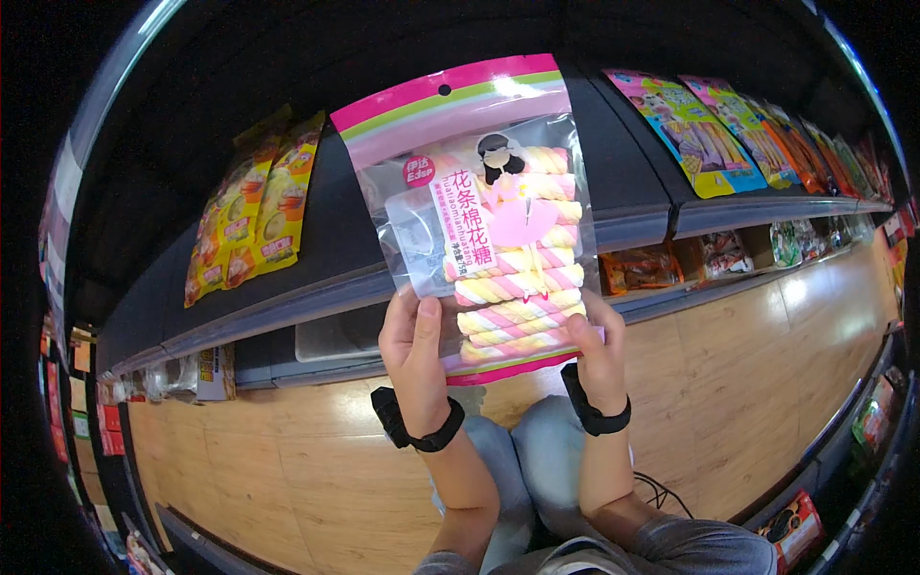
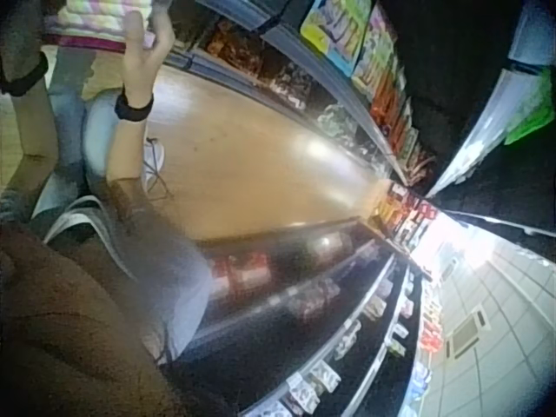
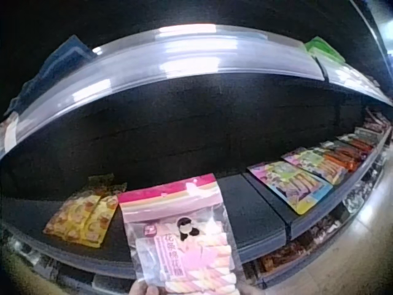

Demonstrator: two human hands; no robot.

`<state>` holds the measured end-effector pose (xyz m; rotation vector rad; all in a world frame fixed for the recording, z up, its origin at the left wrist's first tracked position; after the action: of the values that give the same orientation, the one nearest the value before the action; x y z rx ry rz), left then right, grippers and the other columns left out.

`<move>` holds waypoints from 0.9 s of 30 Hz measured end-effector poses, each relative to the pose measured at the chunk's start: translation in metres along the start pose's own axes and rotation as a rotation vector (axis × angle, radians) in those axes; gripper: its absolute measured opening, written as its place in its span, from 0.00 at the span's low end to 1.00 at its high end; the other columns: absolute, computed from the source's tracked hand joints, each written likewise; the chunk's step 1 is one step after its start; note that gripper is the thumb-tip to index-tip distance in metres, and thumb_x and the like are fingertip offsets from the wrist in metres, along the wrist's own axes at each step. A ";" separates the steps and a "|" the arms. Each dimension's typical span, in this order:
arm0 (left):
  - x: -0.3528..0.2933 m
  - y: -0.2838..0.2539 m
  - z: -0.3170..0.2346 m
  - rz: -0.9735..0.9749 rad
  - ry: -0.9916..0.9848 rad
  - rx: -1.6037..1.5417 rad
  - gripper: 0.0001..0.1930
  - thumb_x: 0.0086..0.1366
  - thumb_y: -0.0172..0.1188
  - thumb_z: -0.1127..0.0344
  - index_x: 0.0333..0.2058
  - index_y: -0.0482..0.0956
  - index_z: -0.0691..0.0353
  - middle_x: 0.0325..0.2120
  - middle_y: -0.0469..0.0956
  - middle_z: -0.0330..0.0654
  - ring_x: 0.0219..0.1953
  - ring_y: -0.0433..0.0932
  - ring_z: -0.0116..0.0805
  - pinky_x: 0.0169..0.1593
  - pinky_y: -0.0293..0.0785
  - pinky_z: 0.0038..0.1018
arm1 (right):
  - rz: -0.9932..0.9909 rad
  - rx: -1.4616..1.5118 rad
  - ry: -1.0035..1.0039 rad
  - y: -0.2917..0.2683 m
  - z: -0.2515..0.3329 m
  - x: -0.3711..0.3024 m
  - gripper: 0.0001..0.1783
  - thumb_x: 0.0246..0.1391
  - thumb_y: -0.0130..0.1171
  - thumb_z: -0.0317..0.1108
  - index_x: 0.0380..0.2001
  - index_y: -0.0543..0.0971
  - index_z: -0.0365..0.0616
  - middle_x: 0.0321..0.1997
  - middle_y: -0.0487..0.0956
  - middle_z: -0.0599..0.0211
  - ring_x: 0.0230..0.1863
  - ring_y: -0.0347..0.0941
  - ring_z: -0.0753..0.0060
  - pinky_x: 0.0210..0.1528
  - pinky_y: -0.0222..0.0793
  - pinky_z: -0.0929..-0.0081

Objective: Browsing and examining various packaged snacks and sweets in supermarket aisles.

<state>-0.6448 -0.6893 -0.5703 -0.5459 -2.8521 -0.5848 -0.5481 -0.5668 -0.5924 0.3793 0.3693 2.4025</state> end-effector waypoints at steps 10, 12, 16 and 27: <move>0.000 0.005 0.002 0.044 -0.040 -0.025 0.12 0.58 0.46 0.69 0.40 0.66 0.69 0.36 0.71 0.40 0.36 0.69 0.24 0.41 0.63 0.19 | -0.079 -0.046 -0.054 0.004 0.007 0.001 0.09 0.46 0.51 0.30 0.29 0.72 0.33 0.27 0.74 0.68 0.29 0.66 0.85 0.32 0.60 0.85; 0.000 0.004 0.001 0.041 -0.031 -0.014 0.13 0.59 0.46 0.69 0.40 0.66 0.69 0.36 0.71 0.41 0.36 0.69 0.23 0.41 0.63 0.19 | -0.096 -0.042 -0.060 0.005 0.005 0.000 0.09 0.46 0.51 0.29 0.29 0.72 0.33 0.27 0.73 0.68 0.29 0.66 0.85 0.31 0.60 0.85; 0.002 0.004 0.004 0.006 -0.034 -0.014 0.13 0.58 0.46 0.68 0.41 0.66 0.69 0.36 0.71 0.40 0.37 0.69 0.23 0.41 0.63 0.18 | -0.172 0.057 -0.008 0.004 -0.009 -0.002 0.09 0.46 0.51 0.30 0.30 0.72 0.35 0.28 0.73 0.69 0.30 0.66 0.84 0.32 0.61 0.85; 0.002 0.003 0.003 -0.034 -0.028 -0.014 0.15 0.58 0.46 0.69 0.43 0.65 0.70 0.38 0.70 0.41 0.38 0.68 0.25 0.43 0.63 0.19 | -0.111 0.418 0.052 0.023 -0.022 -0.010 0.29 0.48 0.46 0.45 0.48 0.58 0.33 0.49 0.63 0.58 0.51 0.59 0.67 0.53 0.53 0.71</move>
<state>-0.6453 -0.6850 -0.5713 -0.5126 -2.8912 -0.6077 -0.5621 -0.5943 -0.6063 0.4666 0.8981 2.2217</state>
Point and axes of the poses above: each hand's wrist, its own x-axis towards the middle knuckle, its own y-axis out of the palm, z = x × y, the point moved 1 cm from there along x, towards the middle knuckle
